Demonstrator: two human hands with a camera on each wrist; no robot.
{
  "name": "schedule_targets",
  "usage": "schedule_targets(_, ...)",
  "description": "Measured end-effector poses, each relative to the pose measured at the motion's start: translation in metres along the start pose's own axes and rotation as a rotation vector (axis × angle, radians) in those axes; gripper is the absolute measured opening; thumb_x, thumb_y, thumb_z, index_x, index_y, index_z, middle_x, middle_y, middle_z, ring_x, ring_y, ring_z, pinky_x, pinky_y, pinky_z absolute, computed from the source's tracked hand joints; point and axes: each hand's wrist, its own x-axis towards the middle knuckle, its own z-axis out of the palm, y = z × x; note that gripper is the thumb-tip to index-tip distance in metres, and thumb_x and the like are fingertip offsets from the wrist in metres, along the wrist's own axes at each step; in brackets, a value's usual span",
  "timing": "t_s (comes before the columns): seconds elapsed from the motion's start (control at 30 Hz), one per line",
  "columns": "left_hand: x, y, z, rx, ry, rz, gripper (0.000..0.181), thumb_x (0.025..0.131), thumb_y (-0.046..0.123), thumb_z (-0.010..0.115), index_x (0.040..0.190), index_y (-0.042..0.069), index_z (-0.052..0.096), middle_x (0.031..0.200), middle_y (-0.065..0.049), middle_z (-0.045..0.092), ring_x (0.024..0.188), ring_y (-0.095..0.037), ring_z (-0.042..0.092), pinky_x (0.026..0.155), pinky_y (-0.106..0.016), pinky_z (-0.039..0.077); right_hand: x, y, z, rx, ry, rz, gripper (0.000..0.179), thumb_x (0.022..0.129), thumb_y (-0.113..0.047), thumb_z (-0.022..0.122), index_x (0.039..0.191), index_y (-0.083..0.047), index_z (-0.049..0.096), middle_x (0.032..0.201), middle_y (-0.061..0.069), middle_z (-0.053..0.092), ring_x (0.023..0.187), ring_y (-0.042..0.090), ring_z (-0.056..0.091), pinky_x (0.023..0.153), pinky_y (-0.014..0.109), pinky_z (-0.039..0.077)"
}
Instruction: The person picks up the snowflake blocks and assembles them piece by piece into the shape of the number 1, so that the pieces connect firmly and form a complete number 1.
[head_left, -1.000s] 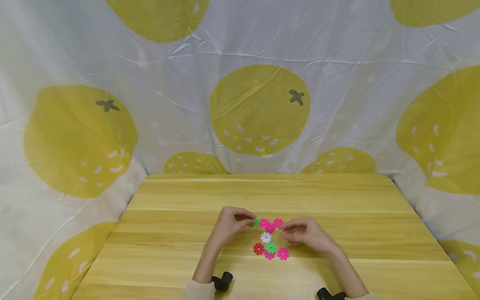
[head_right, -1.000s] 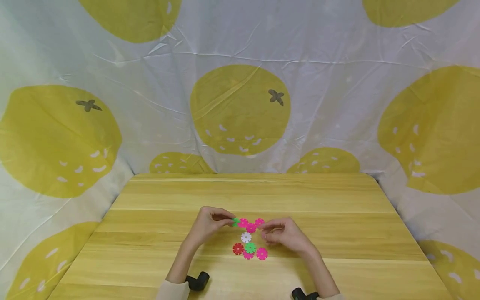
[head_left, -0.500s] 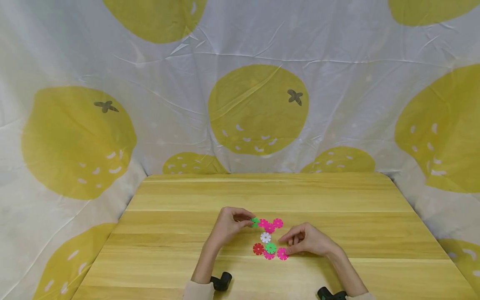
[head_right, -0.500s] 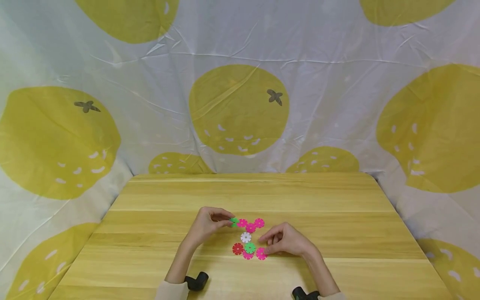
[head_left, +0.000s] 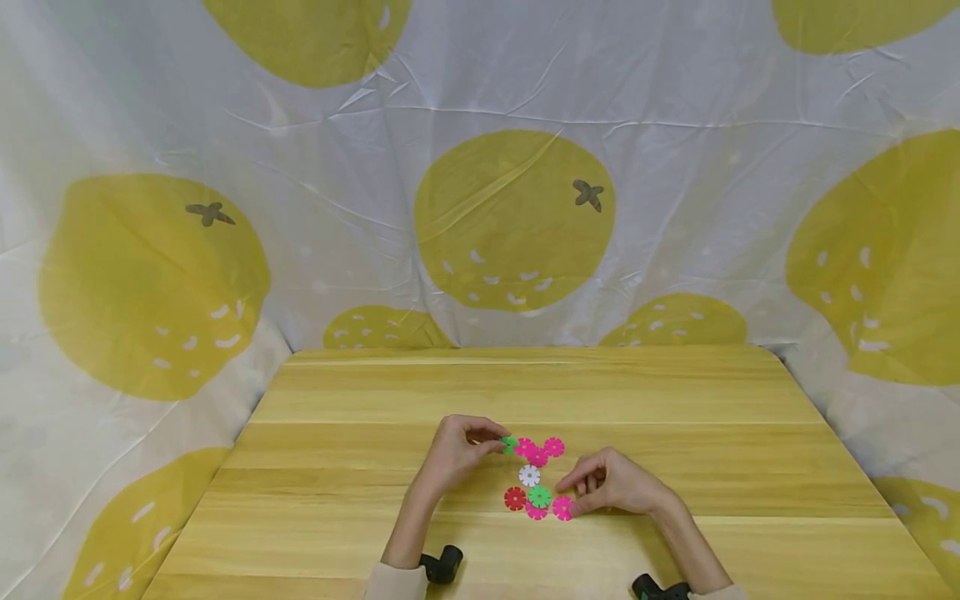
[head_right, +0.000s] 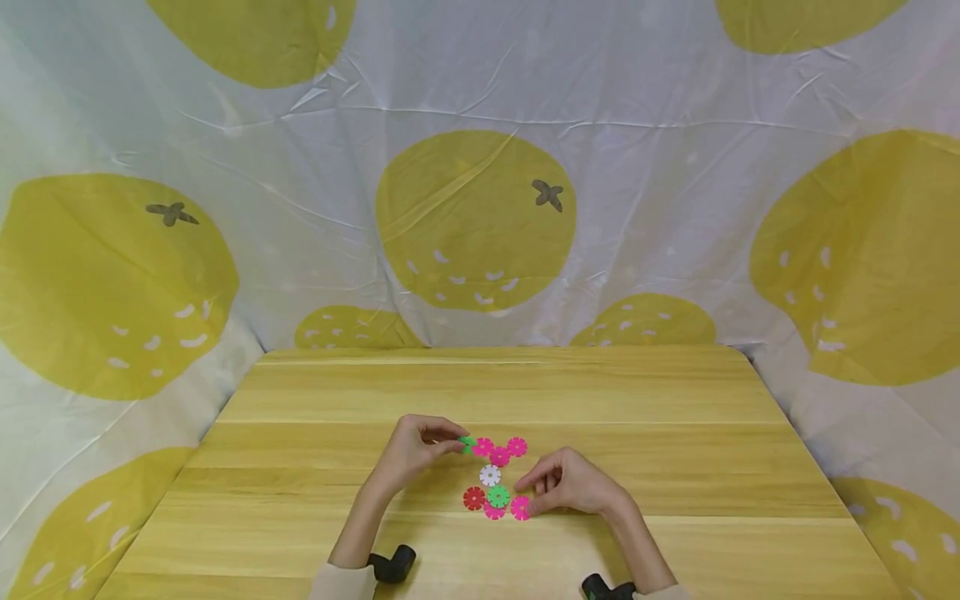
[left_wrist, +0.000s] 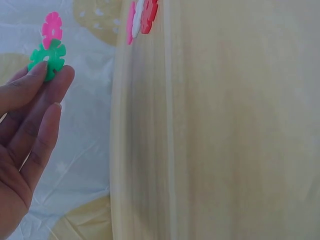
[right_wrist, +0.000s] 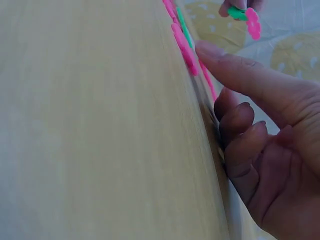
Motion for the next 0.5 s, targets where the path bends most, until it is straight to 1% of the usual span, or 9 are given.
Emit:
schedule_targets(0.13, -0.0001, -0.0007, -0.0001, 0.026, -0.001, 0.004, 0.008, 0.091, 0.002, 0.077, 0.096, 0.007, 0.082, 0.095, -0.011, 0.08, 0.083, -0.032, 0.077, 0.07, -0.042, 0.063, 0.0015, -0.0016, 0.0019, -0.031, 0.01, 0.022, 0.029, 0.082, -0.002, 0.084, 0.11, 0.005, 0.078, 0.083, 0.029, 0.063, 0.07, 0.001, 0.056, 0.061, 0.014, 0.046)
schedule_targets(0.33, 0.0007, -0.0031, 0.0001, 0.043, -0.012, 0.018, 0.007, 0.092, 0.005, 0.077, 0.096, 0.008, 0.082, 0.095, -0.01, 0.08, 0.084, -0.031, 0.077, 0.07, -0.038, 0.062, 0.0022, -0.0045, 0.0038, -0.089, 0.023, 0.067, 0.02, 0.082, -0.004, 0.085, 0.101, -0.002, 0.082, 0.082, 0.016, 0.066, 0.071, 0.002, 0.056, 0.061, 0.015, 0.047)
schedule_targets(0.5, 0.0009, -0.0028, -0.0001, 0.047, -0.008, 0.028, 0.007, 0.092, 0.006, 0.077, 0.097, 0.009, 0.081, 0.095, -0.009, 0.08, 0.085, -0.033, 0.077, 0.07, -0.039, 0.062, 0.0003, -0.0073, 0.0039, -0.099, 0.023, 0.089, 0.018, 0.083, -0.005, 0.084, 0.101, -0.004, 0.081, 0.082, 0.012, 0.066, 0.07, 0.003, 0.056, 0.06, 0.015, 0.046)
